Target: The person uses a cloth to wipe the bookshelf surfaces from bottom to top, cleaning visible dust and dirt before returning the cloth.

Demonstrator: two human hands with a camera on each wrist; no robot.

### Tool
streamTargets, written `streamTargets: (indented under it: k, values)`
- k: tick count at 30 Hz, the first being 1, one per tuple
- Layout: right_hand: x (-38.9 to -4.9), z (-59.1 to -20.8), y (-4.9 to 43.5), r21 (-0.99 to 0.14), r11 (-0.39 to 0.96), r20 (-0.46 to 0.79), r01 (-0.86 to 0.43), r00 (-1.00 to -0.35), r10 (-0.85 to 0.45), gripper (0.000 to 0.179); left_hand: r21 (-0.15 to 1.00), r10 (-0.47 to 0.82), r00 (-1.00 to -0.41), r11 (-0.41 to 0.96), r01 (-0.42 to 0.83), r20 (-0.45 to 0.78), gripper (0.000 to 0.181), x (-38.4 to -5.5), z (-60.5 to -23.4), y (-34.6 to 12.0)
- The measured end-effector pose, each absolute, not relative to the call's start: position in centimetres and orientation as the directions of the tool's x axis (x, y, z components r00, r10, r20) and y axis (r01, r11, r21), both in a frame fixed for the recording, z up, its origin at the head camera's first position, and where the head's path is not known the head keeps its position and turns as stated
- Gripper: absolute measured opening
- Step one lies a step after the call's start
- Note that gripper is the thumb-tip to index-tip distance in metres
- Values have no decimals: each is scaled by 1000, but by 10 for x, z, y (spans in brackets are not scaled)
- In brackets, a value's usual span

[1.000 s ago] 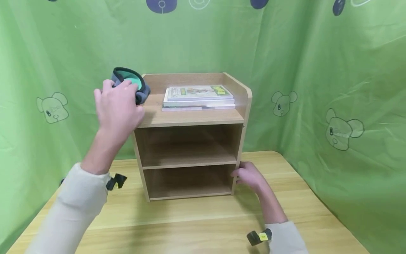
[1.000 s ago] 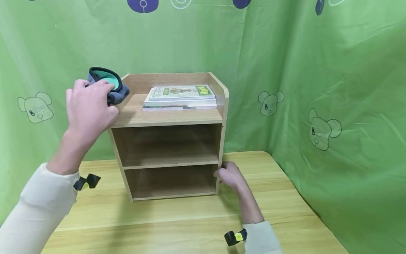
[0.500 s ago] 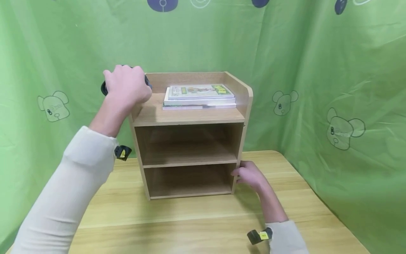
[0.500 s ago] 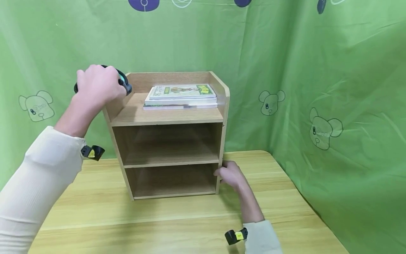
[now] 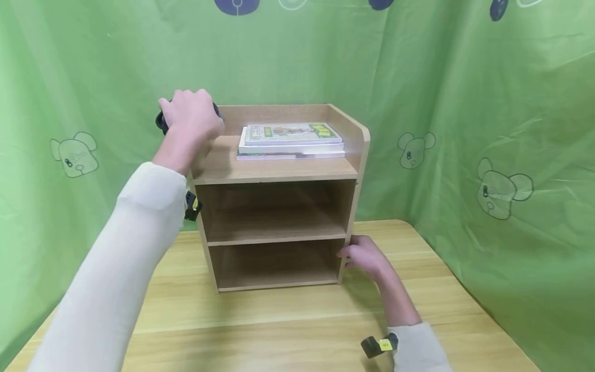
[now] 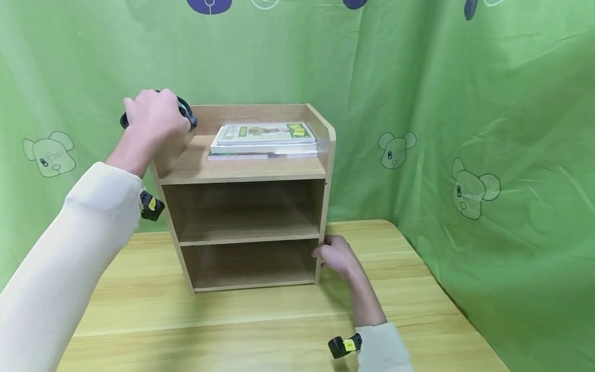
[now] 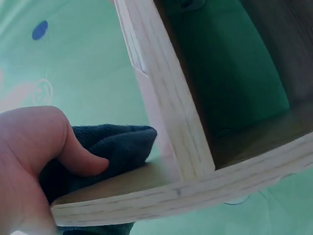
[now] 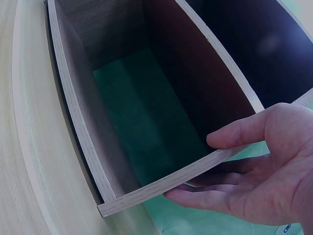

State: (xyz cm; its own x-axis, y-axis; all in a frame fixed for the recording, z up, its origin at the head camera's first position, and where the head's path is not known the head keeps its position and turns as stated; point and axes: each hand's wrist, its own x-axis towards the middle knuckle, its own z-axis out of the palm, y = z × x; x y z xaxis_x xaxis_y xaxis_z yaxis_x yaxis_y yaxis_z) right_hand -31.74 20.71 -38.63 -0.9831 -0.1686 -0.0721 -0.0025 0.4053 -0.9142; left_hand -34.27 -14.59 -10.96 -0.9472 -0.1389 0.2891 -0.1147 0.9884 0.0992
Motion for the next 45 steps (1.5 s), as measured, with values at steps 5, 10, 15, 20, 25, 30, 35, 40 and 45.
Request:
streamTargets:
  k: [5,10,15,20,25,30,35,40,45]
  values:
    - [-315,-385,208,-915,403,-78,7,-984,-161,54,119,-136,-947,987,-105,292,38,-350,-109,-146]
    - [-314,-385,209,-919,394,-82,12,-983,-162,54,140,-124,-950,986,-87,285,39,-354,-106,-147]
    - [-315,-385,212,-922,388,-78,8,-983,-166,53,206,-130,-954,976,-75,271,38,-354,-105,-149]
    - [-315,-386,213,-920,391,-77,5,-983,-167,54,284,-143,-957,956,-68,253,44,-351,-105,-151]
    - [-313,-386,213,-918,398,-79,5,-982,-169,55,368,-170,-960,926,-79,222,49,-347,-105,-151]
    - [-313,-386,211,-915,403,-74,1,-983,-167,56,323,-164,-965,942,-92,204,46,-342,-103,-150]
    - [-314,-386,211,-917,399,-75,3,-984,-163,56,276,-137,-968,958,-76,208,49,-334,-104,-150]
    - [-316,-387,210,-915,403,-79,5,-983,-167,59,207,-95,-964,977,-43,249,39,-320,-113,-152]
    - [-316,-388,211,-918,397,-77,5,-983,-167,59,268,-95,-956,963,-18,276,37,-305,-119,-154]
